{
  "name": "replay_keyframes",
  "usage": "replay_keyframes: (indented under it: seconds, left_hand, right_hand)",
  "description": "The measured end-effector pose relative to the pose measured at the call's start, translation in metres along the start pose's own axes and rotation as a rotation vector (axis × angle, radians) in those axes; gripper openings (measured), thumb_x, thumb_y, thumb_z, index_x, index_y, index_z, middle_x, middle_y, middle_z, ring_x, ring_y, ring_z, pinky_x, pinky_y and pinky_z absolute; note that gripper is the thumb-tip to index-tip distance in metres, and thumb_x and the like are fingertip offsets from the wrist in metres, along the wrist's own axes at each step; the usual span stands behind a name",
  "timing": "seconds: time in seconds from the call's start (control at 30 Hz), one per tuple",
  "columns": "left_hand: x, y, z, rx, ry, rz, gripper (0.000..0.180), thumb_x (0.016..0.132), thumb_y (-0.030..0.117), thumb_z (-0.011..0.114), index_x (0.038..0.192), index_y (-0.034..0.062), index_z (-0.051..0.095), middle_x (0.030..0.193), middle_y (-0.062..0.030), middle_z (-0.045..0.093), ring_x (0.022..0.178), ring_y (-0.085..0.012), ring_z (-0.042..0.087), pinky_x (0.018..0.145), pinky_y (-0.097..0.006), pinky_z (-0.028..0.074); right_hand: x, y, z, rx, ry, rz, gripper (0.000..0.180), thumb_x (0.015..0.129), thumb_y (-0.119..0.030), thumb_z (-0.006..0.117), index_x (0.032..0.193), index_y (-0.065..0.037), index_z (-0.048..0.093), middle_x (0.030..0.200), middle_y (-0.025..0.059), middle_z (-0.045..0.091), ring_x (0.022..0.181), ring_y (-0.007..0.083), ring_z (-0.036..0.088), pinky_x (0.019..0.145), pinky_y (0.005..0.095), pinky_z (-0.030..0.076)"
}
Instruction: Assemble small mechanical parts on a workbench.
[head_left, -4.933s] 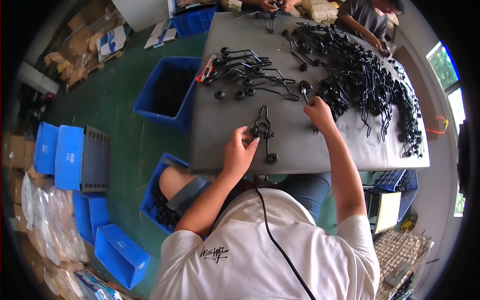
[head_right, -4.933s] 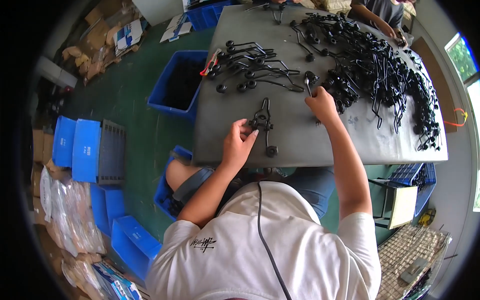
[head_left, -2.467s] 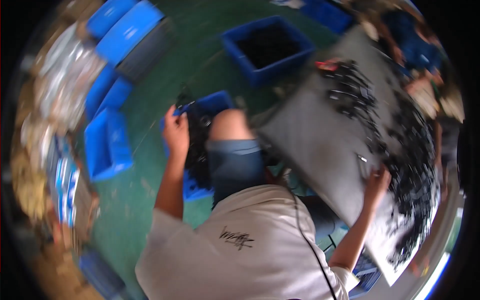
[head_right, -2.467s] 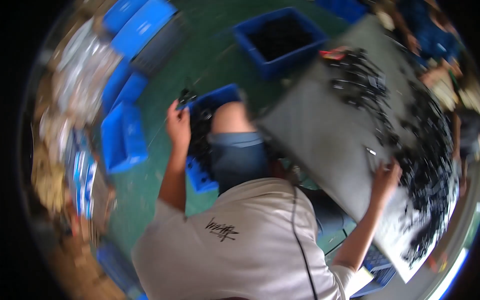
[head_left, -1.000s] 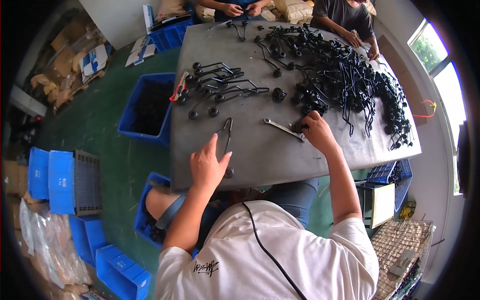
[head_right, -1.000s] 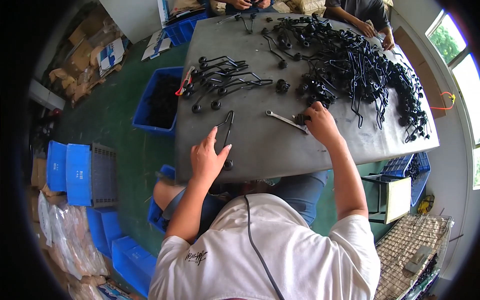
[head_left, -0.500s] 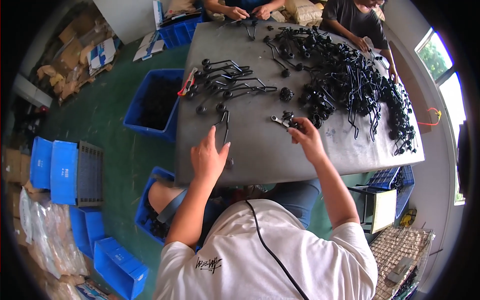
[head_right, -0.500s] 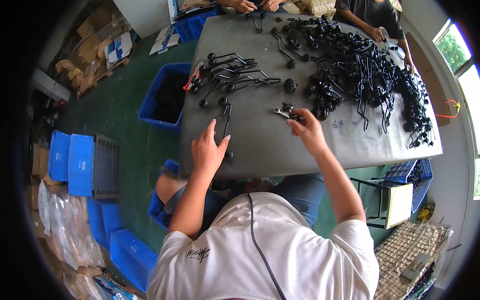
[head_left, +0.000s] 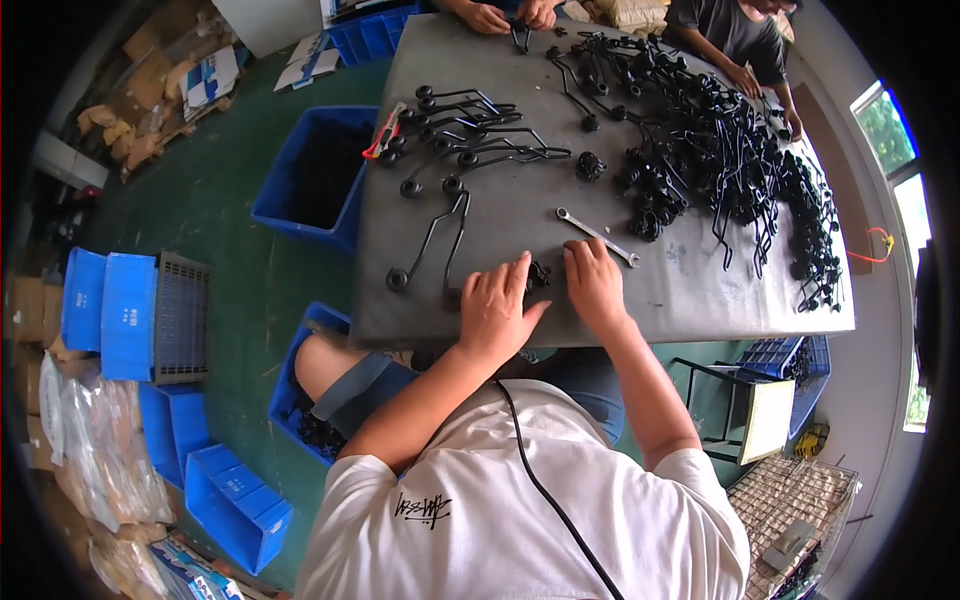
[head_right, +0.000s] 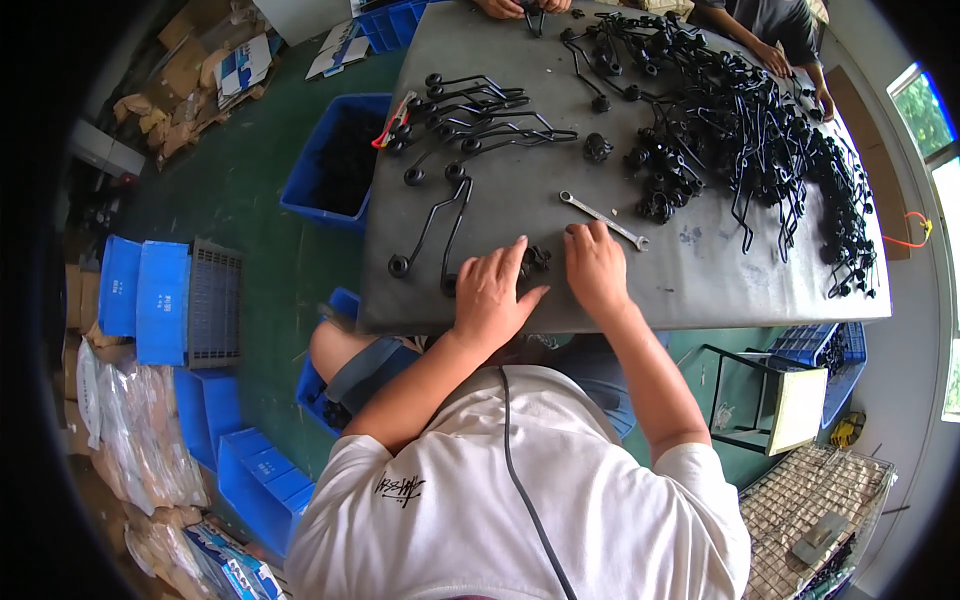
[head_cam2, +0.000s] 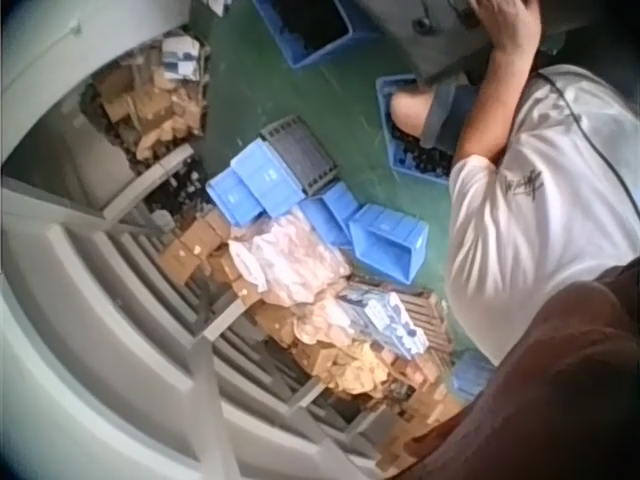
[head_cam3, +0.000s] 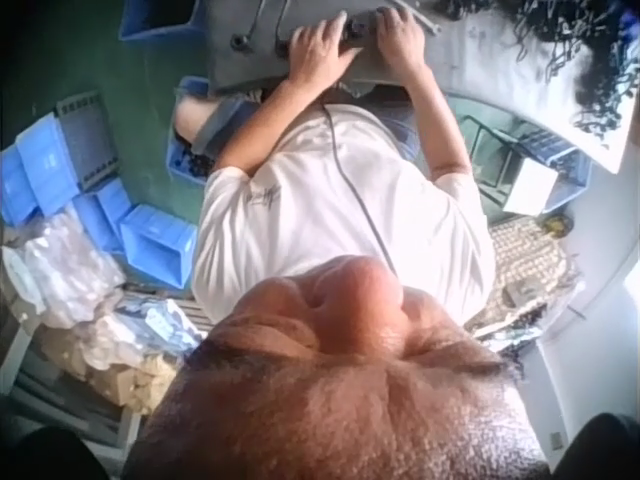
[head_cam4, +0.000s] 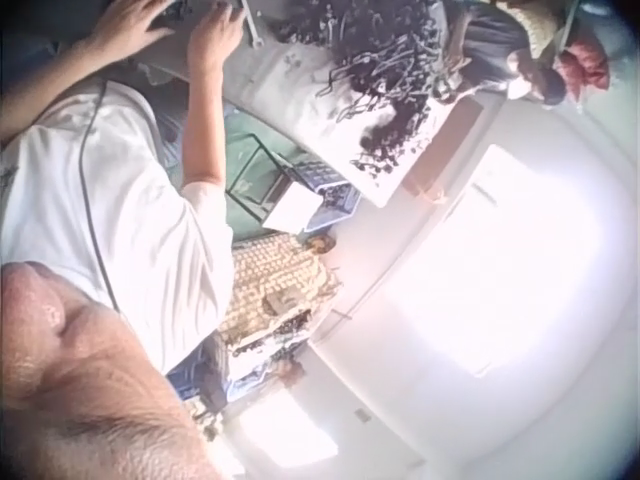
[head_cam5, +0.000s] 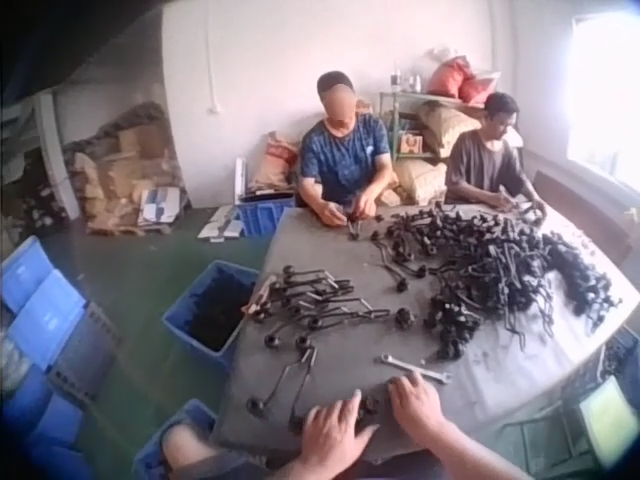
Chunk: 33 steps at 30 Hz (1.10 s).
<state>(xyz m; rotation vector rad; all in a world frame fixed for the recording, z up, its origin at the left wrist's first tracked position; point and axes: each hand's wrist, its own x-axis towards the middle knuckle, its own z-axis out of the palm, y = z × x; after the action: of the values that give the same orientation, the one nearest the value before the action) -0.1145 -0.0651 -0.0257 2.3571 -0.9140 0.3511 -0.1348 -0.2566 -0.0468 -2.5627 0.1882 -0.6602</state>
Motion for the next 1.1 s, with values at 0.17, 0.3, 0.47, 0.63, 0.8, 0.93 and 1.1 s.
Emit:
replay_keyframes:
  seconds: [0.17, 0.3, 0.47, 0.63, 0.8, 0.93, 1.1]
  left_hand:
    - [0.012, -0.012, 0.021, 0.039, -0.016, 0.071, 0.055, 0.079, 0.013, 0.073, 0.131, 0.0067, 0.057, 0.109, -0.0093, 0.064, 0.098, -0.0265, 0.062, 0.092, -0.043, 0.044]
    - [0.018, -0.022, 0.029, -0.025, -0.014, 0.079, 0.05, 0.078, 0.005, 0.069, 0.127, 0.0063, 0.059, 0.112, -0.0115, 0.065, 0.1, -0.0308, 0.062, 0.092, -0.044, 0.048]
    - [0.021, -0.021, 0.032, -0.272, 0.029, -0.031, 0.046, 0.078, 0.001, 0.069, 0.123, 0.006, 0.061, 0.114, -0.0169, 0.069, 0.106, -0.0359, 0.066, 0.092, -0.045, 0.052]
    - [0.028, -0.016, 0.022, -0.25, -0.084, -0.051, 0.042, 0.078, 0.003, 0.069, 0.119, 0.0062, 0.063, 0.106, -0.0159, 0.071, 0.101, -0.0356, 0.068, 0.094, -0.045, 0.051]
    - [0.036, -0.021, 0.015, -0.438, -0.325, -0.264, 0.038, 0.079, 0.009, 0.072, 0.115, 0.0055, 0.065, 0.102, -0.0169, 0.072, 0.097, -0.0357, 0.069, 0.088, -0.043, 0.054]
    - [0.044, -0.032, 0.011, -0.733, -0.526, -0.314, 0.039, 0.081, 0.011, 0.075, 0.117, 0.006, 0.064, 0.104, -0.0157, 0.072, 0.098, -0.0297, 0.07, 0.085, -0.039, 0.054]
    - [0.05, -0.018, 0.014, -0.294, -0.251, -0.067, 0.037, 0.078, 0.006, 0.072, 0.114, 0.0091, 0.062, 0.099, -0.0133, 0.071, 0.093, -0.0316, 0.069, 0.085, -0.044, 0.052]
  right_hand:
    - [0.031, 0.057, -0.015, -0.153, 0.099, 0.143, 0.013, 0.097, -0.015, 0.058, 0.103, -0.007, 0.065, 0.102, 0.0164, 0.061, 0.084, 0.0401, 0.064, 0.072, 0.0497, 0.053]
    - [0.016, 0.026, -0.014, 0.07, -0.025, -0.04, 0.013, 0.097, -0.016, 0.057, 0.101, -0.006, 0.064, 0.094, 0.0171, 0.063, 0.087, 0.0403, 0.063, 0.073, 0.0489, 0.052]
    - [-0.012, -0.011, -0.003, 0.123, -0.21, -0.003, 0.024, 0.1, -0.027, 0.057, 0.09, -0.005, 0.061, 0.082, 0.0143, 0.063, 0.079, 0.038, 0.062, 0.073, 0.0461, 0.048]
    - [-0.023, -0.005, -0.005, 0.293, -0.153, 0.012, 0.018, 0.097, -0.02, 0.062, 0.092, -0.004, 0.06, 0.087, 0.0152, 0.063, 0.082, 0.037, 0.062, 0.072, 0.0465, 0.048]
    - [-0.024, 0.005, -0.018, 0.192, -0.158, -0.315, 0.012, 0.095, -0.008, 0.061, 0.106, -0.003, 0.059, 0.096, 0.0158, 0.061, 0.088, 0.0363, 0.06, 0.074, 0.0443, 0.05]
    - [-0.02, -0.004, -0.032, 0.484, -0.127, -0.332, 0.018, 0.094, -0.006, 0.061, 0.111, -0.003, 0.058, 0.1, 0.015, 0.061, 0.091, 0.034, 0.061, 0.076, 0.0403, 0.051]
    - [-0.013, 0.0, -0.028, 0.378, -0.259, -0.009, 0.022, 0.091, -0.012, 0.068, 0.109, -0.003, 0.059, 0.102, 0.0144, 0.062, 0.088, 0.0313, 0.065, 0.074, 0.0391, 0.052]
